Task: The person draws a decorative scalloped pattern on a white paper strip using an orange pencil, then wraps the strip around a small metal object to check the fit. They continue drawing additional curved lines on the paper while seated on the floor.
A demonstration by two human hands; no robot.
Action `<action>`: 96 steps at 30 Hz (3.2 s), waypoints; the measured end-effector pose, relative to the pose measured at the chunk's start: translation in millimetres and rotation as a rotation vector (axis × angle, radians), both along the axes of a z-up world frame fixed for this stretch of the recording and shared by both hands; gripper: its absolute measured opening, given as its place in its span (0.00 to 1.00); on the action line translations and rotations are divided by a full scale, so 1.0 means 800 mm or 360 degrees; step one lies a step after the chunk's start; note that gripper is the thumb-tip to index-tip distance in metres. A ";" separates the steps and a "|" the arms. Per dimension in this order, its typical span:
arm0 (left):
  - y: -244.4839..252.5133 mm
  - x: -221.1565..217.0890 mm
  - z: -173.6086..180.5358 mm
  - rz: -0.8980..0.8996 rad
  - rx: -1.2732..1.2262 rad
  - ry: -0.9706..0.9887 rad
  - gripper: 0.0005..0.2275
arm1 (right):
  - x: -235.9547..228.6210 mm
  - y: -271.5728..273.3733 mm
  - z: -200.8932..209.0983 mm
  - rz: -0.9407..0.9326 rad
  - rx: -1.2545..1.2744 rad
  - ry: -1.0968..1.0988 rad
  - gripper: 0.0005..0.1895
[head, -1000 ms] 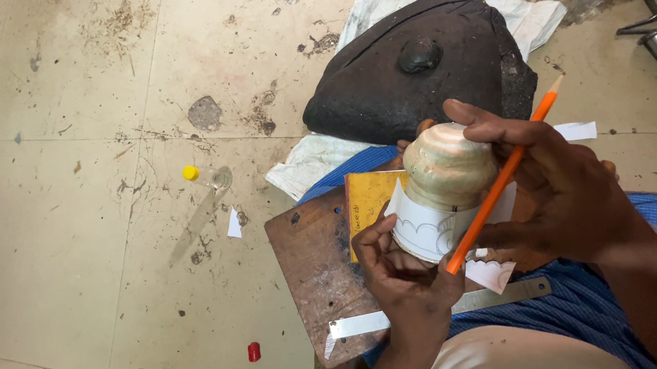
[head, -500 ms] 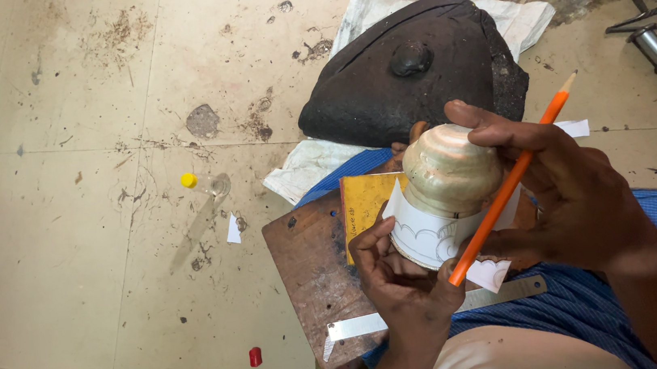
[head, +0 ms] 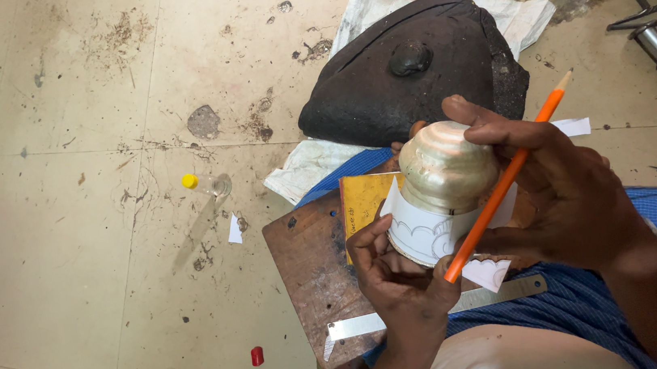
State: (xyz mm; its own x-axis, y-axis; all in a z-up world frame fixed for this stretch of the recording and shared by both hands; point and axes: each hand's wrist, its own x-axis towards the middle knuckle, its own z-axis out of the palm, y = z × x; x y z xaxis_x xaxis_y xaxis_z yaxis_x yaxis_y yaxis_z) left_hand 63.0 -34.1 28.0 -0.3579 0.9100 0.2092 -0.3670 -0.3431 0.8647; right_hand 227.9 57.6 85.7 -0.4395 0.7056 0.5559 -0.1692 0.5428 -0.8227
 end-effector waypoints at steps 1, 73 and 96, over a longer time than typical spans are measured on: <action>0.001 0.000 0.000 0.0007 -0.0003 0.0009 0.36 | -0.001 0.002 -0.002 0.0038 -0.0007 0.0043 0.46; 0.003 -0.001 -0.004 -0.0122 -0.0125 -0.0186 0.23 | 0.013 0.019 -0.069 0.0247 -0.0640 0.0458 0.55; 0.002 0.001 0.005 -0.0140 -0.0254 -0.0314 0.27 | 0.021 0.022 -0.091 0.0320 -0.0581 0.0500 0.54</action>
